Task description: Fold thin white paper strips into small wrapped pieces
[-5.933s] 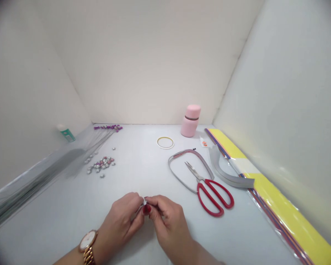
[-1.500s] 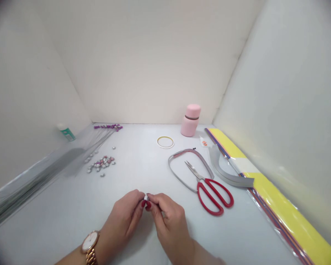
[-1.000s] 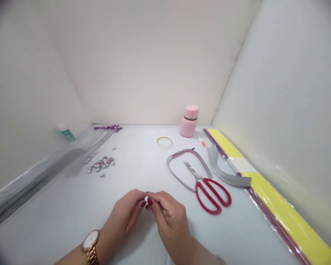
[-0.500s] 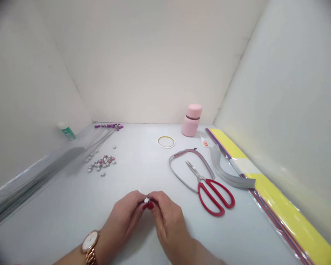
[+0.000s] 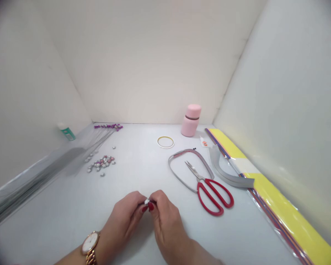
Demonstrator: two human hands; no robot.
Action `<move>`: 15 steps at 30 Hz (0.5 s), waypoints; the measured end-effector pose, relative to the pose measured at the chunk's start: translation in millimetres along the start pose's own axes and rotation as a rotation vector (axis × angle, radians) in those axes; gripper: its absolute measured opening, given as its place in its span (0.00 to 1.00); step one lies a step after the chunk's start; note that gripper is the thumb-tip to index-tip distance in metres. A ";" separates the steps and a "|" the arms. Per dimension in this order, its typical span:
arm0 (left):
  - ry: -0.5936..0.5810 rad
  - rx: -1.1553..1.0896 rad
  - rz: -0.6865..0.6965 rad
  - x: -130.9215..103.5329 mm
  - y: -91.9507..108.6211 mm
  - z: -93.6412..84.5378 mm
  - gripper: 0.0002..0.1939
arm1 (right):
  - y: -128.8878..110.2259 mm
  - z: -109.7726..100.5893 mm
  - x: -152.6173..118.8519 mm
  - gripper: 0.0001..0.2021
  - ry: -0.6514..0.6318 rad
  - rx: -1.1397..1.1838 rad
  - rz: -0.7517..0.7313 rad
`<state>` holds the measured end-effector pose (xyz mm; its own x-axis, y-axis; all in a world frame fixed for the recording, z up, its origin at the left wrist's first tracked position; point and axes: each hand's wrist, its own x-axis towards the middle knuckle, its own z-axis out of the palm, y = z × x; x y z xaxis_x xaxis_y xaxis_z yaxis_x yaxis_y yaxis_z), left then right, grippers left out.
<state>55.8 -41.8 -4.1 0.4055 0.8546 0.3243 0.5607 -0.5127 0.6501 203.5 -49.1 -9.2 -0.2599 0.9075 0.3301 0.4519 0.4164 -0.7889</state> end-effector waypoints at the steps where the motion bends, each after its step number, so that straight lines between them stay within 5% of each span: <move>1: 0.002 0.004 0.003 0.1 0.2 -0.2 0.09 | -0.2 -0.1 -0.1 0.07 0.003 0.000 -0.010; 15: 0.041 0.113 0.133 -2.6 0.9 0.5 0.09 | -0.9 1.5 -0.7 0.08 -0.034 -0.081 -0.091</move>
<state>55.7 -44.5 -4.8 0.4528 0.7803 0.4313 0.5831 -0.6251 0.5189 202.0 -50.2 -9.4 -0.3306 0.8641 0.3795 0.4922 0.5010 -0.7118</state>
